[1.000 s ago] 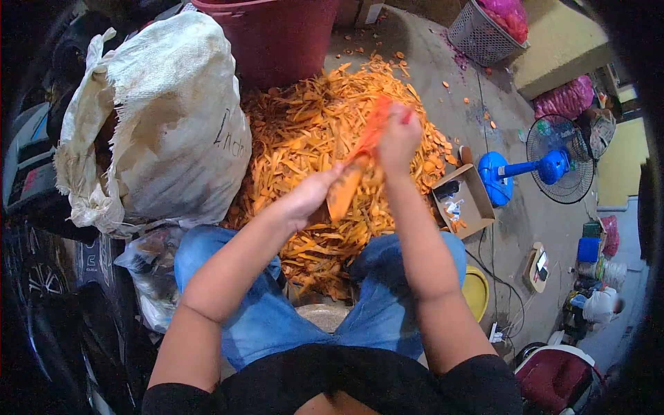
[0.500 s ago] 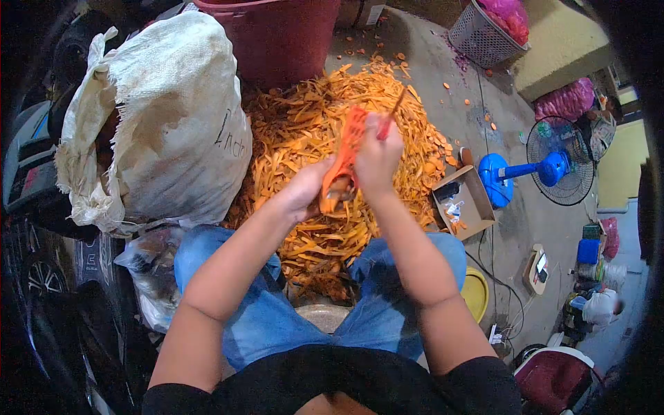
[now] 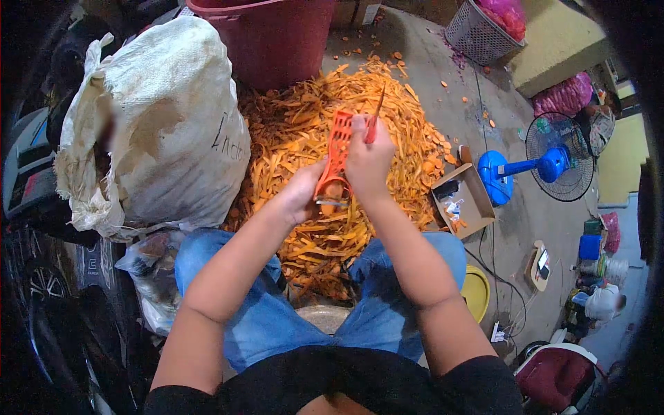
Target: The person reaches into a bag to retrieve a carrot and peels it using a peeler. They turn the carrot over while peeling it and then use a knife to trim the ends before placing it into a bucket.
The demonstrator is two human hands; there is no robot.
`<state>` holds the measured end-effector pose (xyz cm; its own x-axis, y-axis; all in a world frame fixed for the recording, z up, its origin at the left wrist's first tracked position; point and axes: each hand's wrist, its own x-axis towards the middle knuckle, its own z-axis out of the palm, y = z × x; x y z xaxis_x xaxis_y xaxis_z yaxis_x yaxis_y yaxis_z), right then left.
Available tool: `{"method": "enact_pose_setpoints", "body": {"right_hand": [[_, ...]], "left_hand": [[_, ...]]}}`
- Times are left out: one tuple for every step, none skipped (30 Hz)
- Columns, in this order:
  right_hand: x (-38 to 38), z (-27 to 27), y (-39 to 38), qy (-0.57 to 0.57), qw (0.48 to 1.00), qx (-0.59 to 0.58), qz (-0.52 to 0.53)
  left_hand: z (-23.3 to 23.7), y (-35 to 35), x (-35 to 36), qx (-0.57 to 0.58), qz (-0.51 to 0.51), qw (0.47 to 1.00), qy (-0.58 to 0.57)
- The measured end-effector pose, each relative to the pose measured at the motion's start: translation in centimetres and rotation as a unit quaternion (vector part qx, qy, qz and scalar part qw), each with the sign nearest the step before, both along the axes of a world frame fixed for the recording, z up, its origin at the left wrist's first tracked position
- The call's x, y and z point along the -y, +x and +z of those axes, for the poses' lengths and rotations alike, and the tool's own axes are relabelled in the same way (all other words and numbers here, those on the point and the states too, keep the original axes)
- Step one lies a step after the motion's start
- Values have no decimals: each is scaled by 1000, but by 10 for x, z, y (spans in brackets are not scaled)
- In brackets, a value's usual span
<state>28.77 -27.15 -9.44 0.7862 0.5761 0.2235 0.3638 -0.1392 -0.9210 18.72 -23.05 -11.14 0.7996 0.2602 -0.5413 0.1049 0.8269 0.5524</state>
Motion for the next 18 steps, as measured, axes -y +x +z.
{"method": "enact_pose_setpoints", "body": {"right_hand": [[-3,-6,6,11,999,28,-38],[-7,-13,21,48,995,37,-81],[-10,-21,41,86,987,47,-124],[-11,-37,69,60,981,65,-173],[-7,-48,90,34,971,82,-224],[0,-43,96,33,970,82,-225],[5,-37,103,24,968,-25,-248],[5,-33,105,15,954,-132,-267],[4,-34,103,55,957,-138,-251],[0,-26,89,110,963,-155,-191],[-4,-19,71,165,962,-173,-129],[-5,-10,48,135,976,-144,-92],[-5,-4,28,104,986,-115,-54],[-5,-3,14,105,986,-115,-55],[-4,-3,2,68,996,-48,-18],[-3,-3,-3,31,999,19,19],[-4,-4,0,30,999,18,20],[-6,-5,9,54,998,35,-22]], "left_hand": [[-3,-3,0,-1,1,1000,0],[-7,-6,1,40,-51,998,-25],[-10,-8,1,81,-102,990,-50],[-4,-9,3,81,-103,990,-51],[7,-9,6,47,-112,992,-19],[13,-9,8,13,-121,992,13],[13,-9,7,40,-123,992,-9],[13,-8,6,41,-122,992,-8],[12,-7,5,13,-85,996,-32],[11,-6,4,-16,-46,997,-58],[4,-6,1,-15,-44,997,-58],[-7,-5,-5,24,-44,995,-82],[-13,-5,-8,64,-45,991,-104],[-7,-3,-6,64,-45,992,-104],[2,-1,-2,28,-19,998,-52],[7,-1,1,-9,8,1000,1],[6,-3,2,3,-1,1000,-19],[5,-5,2,3,0,1000,-19]]}}
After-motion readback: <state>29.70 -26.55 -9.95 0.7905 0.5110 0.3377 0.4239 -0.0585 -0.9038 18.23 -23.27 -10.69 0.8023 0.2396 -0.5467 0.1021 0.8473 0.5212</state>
